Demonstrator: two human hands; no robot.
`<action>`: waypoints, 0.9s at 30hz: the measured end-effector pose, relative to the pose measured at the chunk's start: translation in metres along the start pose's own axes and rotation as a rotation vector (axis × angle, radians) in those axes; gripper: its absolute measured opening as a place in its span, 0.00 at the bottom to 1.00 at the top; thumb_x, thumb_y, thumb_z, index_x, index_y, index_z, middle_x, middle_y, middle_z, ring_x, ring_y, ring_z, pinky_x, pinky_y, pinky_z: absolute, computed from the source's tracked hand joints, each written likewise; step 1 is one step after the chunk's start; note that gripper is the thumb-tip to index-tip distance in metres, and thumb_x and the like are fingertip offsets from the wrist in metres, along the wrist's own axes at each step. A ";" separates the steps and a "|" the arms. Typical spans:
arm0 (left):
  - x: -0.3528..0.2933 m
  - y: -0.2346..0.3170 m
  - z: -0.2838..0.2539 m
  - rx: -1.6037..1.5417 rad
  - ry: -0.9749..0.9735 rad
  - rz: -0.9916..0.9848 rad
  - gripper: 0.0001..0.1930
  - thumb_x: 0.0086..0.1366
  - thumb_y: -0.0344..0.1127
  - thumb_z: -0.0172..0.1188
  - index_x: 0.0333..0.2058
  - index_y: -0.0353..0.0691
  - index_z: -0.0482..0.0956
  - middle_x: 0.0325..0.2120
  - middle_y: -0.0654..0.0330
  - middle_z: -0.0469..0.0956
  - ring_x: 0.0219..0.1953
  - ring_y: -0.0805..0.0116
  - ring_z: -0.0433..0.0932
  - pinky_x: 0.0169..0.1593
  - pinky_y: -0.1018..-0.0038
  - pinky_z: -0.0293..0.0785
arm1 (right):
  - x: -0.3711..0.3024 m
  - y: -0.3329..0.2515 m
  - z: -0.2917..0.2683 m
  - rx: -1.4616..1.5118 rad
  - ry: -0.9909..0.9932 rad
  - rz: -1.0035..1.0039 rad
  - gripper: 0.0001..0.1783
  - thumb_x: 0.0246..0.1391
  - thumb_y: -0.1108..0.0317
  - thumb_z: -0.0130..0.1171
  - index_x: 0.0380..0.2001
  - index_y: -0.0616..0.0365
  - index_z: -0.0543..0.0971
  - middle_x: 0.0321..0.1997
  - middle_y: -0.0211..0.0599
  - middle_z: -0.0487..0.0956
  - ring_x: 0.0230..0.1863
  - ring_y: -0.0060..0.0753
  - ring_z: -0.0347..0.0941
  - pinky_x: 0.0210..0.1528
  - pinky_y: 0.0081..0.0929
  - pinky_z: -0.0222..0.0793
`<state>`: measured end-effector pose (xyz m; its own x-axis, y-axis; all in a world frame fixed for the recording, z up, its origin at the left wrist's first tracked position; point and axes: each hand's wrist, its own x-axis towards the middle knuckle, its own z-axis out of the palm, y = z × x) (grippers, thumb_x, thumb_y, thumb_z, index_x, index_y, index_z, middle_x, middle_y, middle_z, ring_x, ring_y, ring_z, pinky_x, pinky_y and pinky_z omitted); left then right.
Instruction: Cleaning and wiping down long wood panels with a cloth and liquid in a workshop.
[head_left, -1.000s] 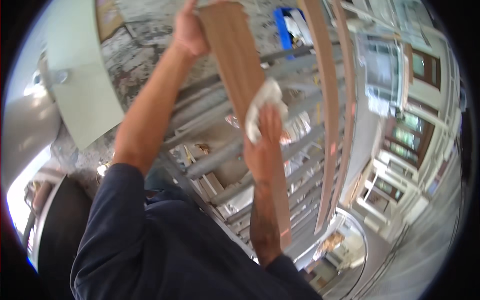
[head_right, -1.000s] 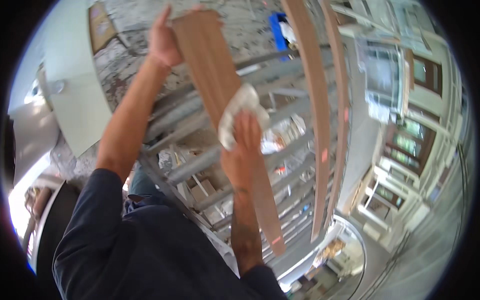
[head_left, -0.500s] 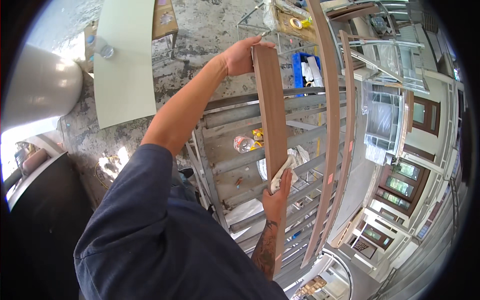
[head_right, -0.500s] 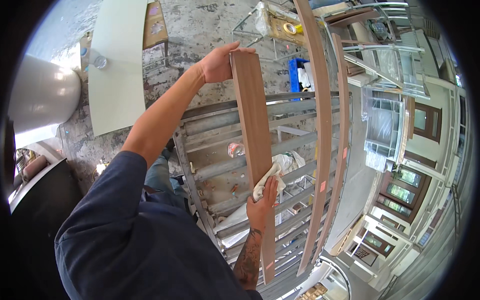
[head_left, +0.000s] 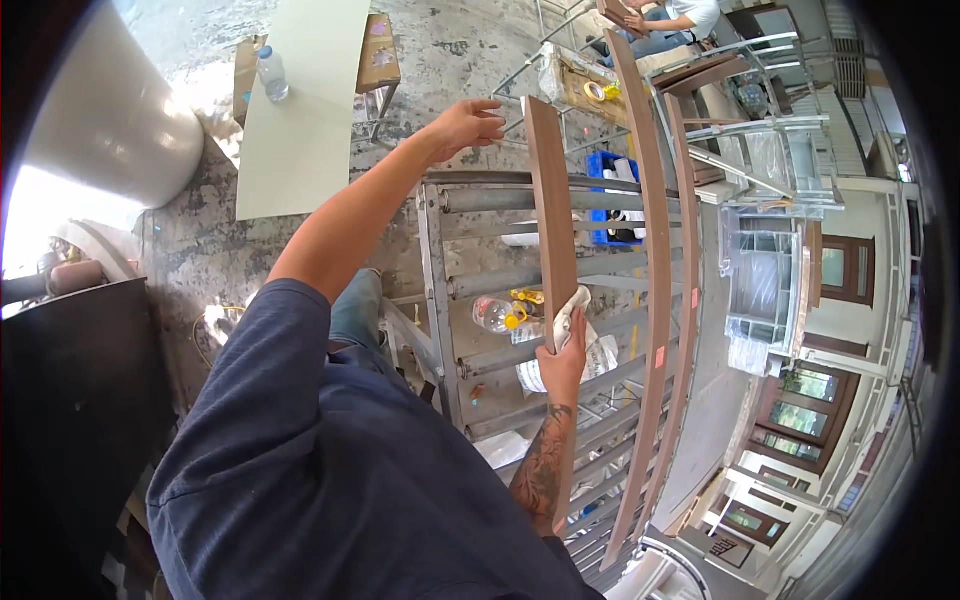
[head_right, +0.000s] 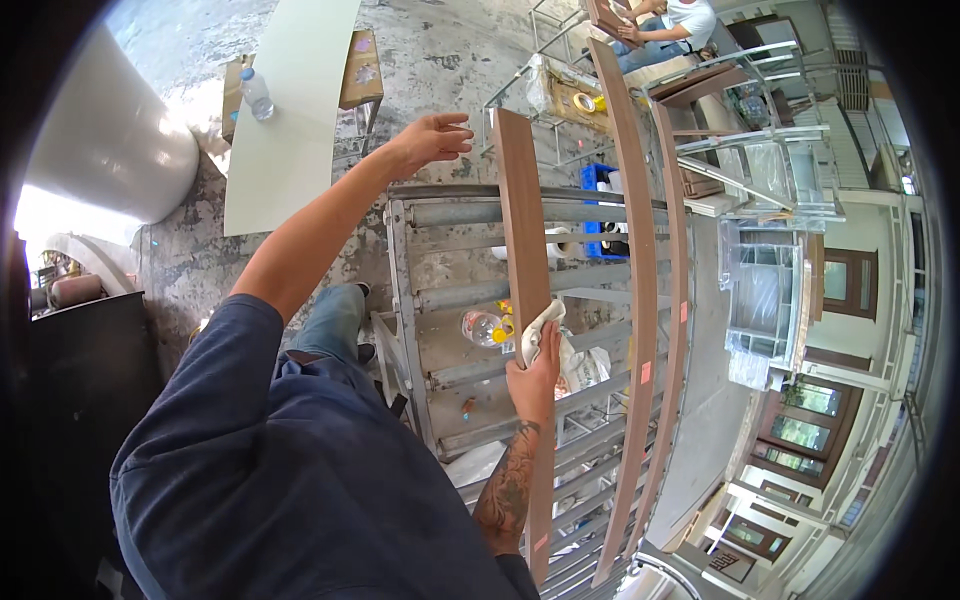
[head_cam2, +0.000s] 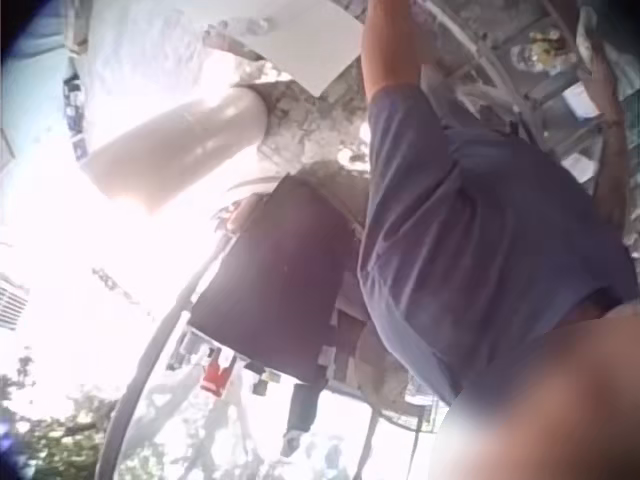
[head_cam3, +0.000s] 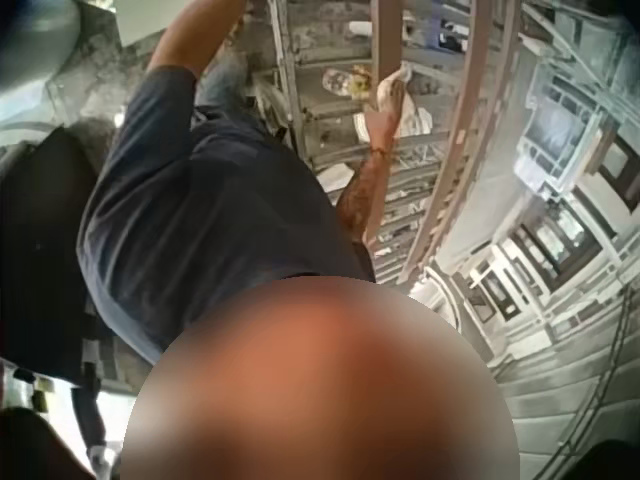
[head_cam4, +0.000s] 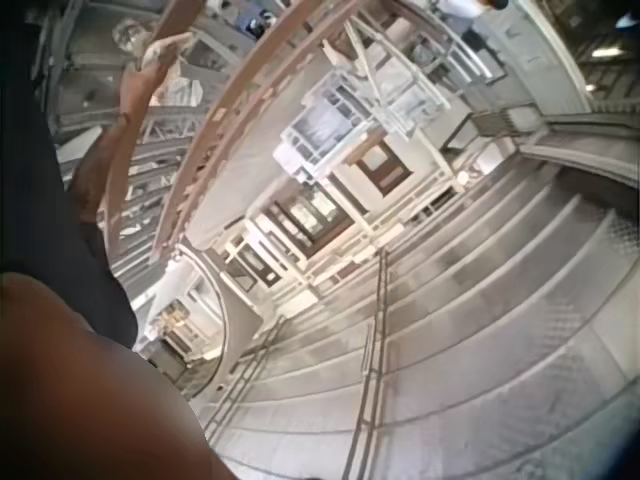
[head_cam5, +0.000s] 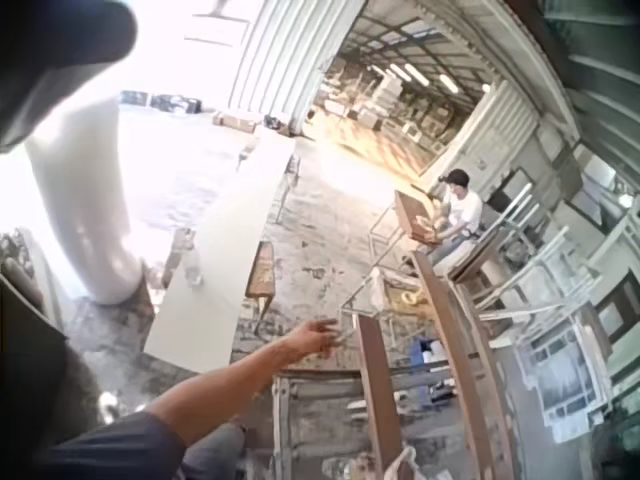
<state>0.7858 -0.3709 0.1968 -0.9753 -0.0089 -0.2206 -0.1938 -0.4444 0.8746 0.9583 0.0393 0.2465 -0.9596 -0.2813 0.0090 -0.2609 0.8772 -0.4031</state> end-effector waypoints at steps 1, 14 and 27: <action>0.000 0.002 -0.002 0.043 -0.003 0.038 0.34 0.70 0.38 0.61 0.70 0.37 0.58 0.60 0.55 0.74 0.53 0.68 0.78 0.57 0.71 0.75 | 0.003 -0.002 -0.002 -0.013 0.007 -0.013 0.49 0.40 0.79 0.58 0.70 0.66 0.58 0.72 0.57 0.64 0.74 0.52 0.59 0.74 0.34 0.55; 0.091 0.071 -0.007 0.853 -0.323 0.702 0.22 0.62 0.32 0.67 0.56 0.46 0.77 0.54 0.60 0.77 0.57 0.58 0.76 0.58 0.65 0.74 | 0.008 0.032 -0.045 0.233 -0.183 0.534 0.32 0.38 0.72 0.61 0.53 0.68 0.77 0.45 0.54 0.81 0.46 0.49 0.79 0.51 0.38 0.73; 0.179 0.105 0.067 1.115 -1.045 0.826 0.12 0.61 0.27 0.65 0.43 0.41 0.74 0.40 0.58 0.75 0.43 0.52 0.79 0.46 0.60 0.76 | 0.050 0.012 -0.077 0.261 -0.170 0.926 0.31 0.37 0.69 0.68 0.50 0.66 0.78 0.38 0.44 0.84 0.40 0.38 0.81 0.47 0.34 0.75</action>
<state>0.5835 -0.3592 0.2780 -0.4114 0.8388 0.3566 0.8147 0.1631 0.5565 0.8993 0.0661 0.3122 -0.7399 0.4052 -0.5370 0.6394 0.6717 -0.3742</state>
